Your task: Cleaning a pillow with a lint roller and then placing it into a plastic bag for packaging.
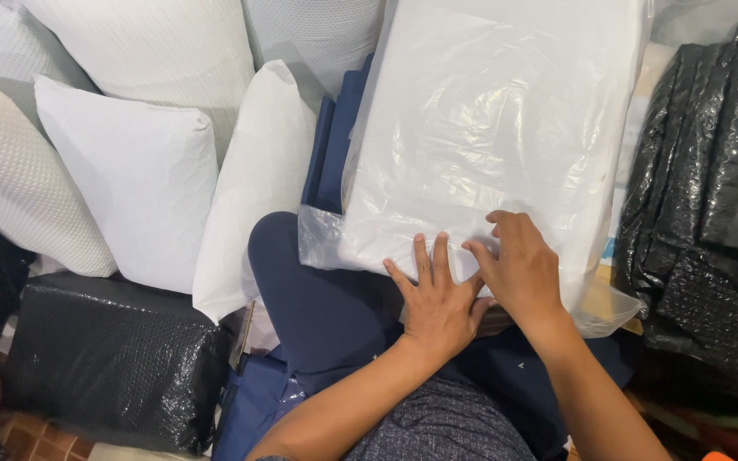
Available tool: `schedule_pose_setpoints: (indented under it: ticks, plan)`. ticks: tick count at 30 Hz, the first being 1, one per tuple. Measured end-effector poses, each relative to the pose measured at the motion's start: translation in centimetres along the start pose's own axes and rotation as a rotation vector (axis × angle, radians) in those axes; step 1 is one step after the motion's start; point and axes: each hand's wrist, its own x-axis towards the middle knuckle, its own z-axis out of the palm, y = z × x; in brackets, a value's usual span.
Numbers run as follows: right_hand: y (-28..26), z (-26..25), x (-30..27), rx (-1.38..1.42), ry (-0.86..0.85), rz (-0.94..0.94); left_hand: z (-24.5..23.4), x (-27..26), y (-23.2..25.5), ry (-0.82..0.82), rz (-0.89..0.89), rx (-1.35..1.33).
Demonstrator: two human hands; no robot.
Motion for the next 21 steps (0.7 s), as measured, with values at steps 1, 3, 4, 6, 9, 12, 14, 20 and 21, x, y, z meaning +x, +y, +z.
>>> schedule_pose_setpoints:
  ticks: [1, 3, 4, 6, 9, 12, 14, 20, 21]
  plan:
    - [0.1, -0.3, -0.1, 0.031, 0.032, -0.046, 0.1, 0.0, -0.1, 0.019, 0.009, 0.01]
    - [1.0, 0.3, -0.9, 0.061, 0.068, -0.089, 0.5, 0.0, -0.2, 0.039, 0.024, 0.02]
    - [1.8, 1.1, -1.6, 0.078, 0.105, -0.204, 0.7, -0.1, -0.3, 0.054, 0.033, 0.032]
    - [2.3, 1.6, -2.6, 0.094, 0.143, -0.319, 0.8, -0.2, -0.3, 0.07, 0.044, 0.043]
    - [2.0, 1.3, -3.1, 0.118, 0.06, -0.484, 0.5, -0.2, -0.1, -0.055, -0.001, -0.027]
    - [2.5, 2.1, -3.0, 0.046, -0.083, -0.528, 0.4, 0.1, 0.0, -0.097, -0.016, 0.011]
    - [2.5, 2.3, -2.9, -0.03, -0.169, -0.524, 0.3, 0.1, -0.1, -0.158, -0.035, 0.006]
    - [3.0, 2.8, -2.9, -0.088, -0.226, -0.504, -1.0, 0.4, 0.3, -0.223, -0.047, -0.009]
    - [3.2, 2.9, -2.7, -0.089, -0.224, -0.504, -0.8, 0.5, 0.2, -0.222, -0.045, -0.008]
